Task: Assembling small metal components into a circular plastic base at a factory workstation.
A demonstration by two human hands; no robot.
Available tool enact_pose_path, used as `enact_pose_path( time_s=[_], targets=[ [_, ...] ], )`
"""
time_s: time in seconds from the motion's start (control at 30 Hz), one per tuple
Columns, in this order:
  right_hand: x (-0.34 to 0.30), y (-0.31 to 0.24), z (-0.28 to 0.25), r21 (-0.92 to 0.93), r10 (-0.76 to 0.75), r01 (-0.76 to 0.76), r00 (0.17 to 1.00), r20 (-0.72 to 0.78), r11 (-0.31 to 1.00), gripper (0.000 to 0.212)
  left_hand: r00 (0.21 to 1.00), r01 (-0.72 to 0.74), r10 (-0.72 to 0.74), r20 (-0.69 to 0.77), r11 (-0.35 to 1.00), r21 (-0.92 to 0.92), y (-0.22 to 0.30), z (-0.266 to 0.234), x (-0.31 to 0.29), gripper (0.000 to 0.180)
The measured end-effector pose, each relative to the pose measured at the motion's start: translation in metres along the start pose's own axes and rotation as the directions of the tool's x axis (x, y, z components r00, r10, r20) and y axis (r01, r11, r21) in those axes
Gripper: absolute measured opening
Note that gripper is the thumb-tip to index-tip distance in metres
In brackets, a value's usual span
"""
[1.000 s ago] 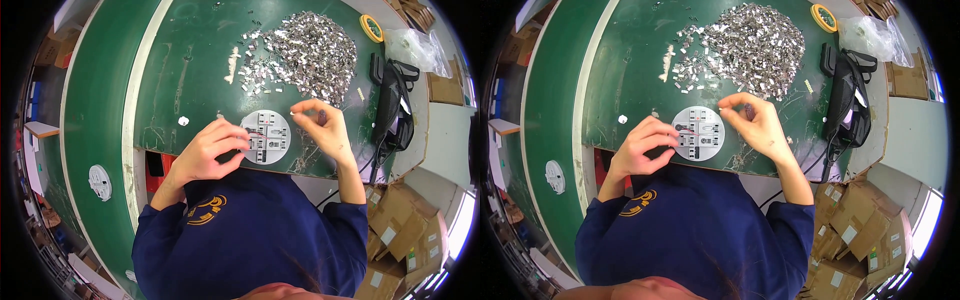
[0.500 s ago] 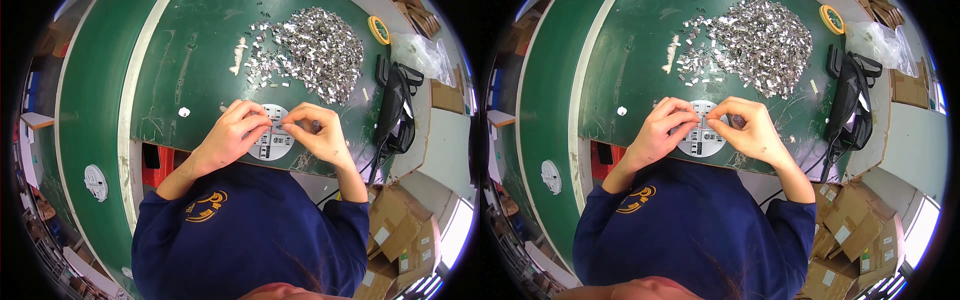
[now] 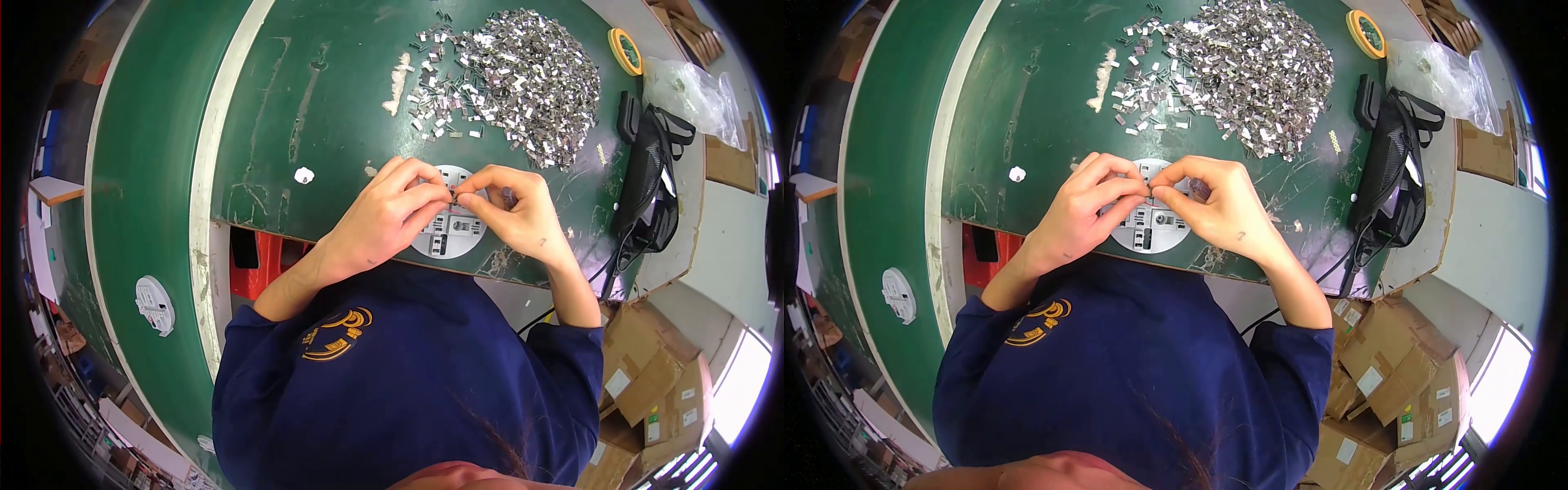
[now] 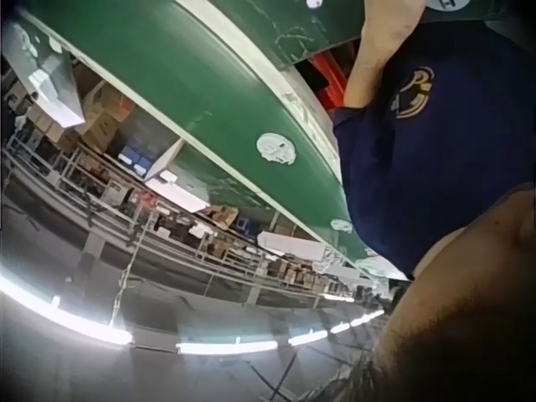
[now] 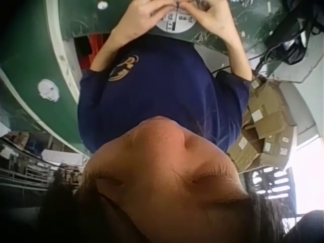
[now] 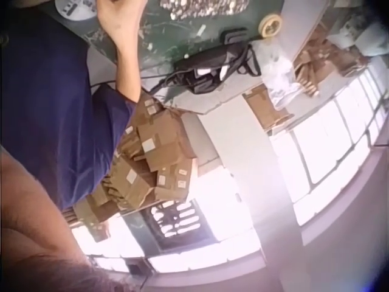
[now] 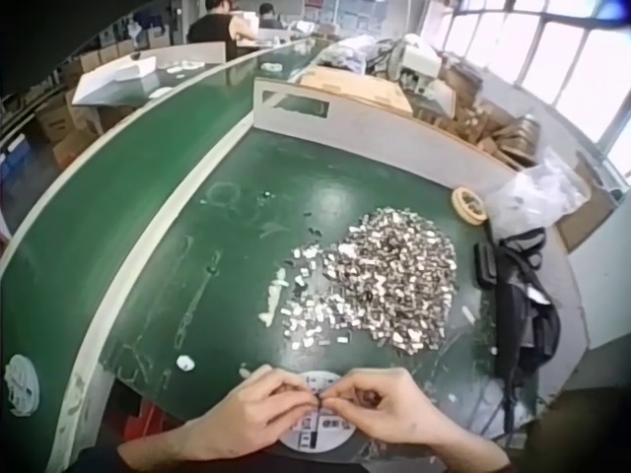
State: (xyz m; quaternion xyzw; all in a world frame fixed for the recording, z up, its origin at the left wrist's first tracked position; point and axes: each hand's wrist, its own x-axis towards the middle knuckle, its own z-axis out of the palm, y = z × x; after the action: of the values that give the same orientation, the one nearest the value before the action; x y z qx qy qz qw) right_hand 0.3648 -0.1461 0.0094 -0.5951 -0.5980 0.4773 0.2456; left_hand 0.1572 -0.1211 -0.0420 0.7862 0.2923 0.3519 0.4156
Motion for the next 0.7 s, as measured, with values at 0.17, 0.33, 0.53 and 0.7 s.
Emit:
enact_pose_path(
  time_s=[0.17,0.33,0.53,0.7],
  targets=[
    [-0.004,-0.003,0.005,-0.156,-0.183,0.175,0.982,-0.037,0.972,0.008,0.999,-0.019,0.019,-0.028,1.0,0.003,-0.003,-0.001,-0.002,0.016],
    [-0.005,0.004,0.018,-0.257,-0.361,0.333,0.93,-0.069,0.907,0.009,0.999,0.0,0.0,-0.041,1.0,0.022,-0.005,-0.005,-0.005,0.016],
    [-0.005,0.014,0.028,-0.401,-0.521,0.453,0.85,-0.072,0.796,0.015,0.999,-0.003,0.005,-0.048,0.999,0.045,-0.006,-0.006,-0.007,0.016],
    [-0.006,0.016,0.033,-0.481,-0.597,0.505,0.801,-0.048,0.717,0.02,0.999,-0.027,0.03,-0.043,0.998,0.06,-0.008,-0.006,-0.007,0.017]
  ],
)
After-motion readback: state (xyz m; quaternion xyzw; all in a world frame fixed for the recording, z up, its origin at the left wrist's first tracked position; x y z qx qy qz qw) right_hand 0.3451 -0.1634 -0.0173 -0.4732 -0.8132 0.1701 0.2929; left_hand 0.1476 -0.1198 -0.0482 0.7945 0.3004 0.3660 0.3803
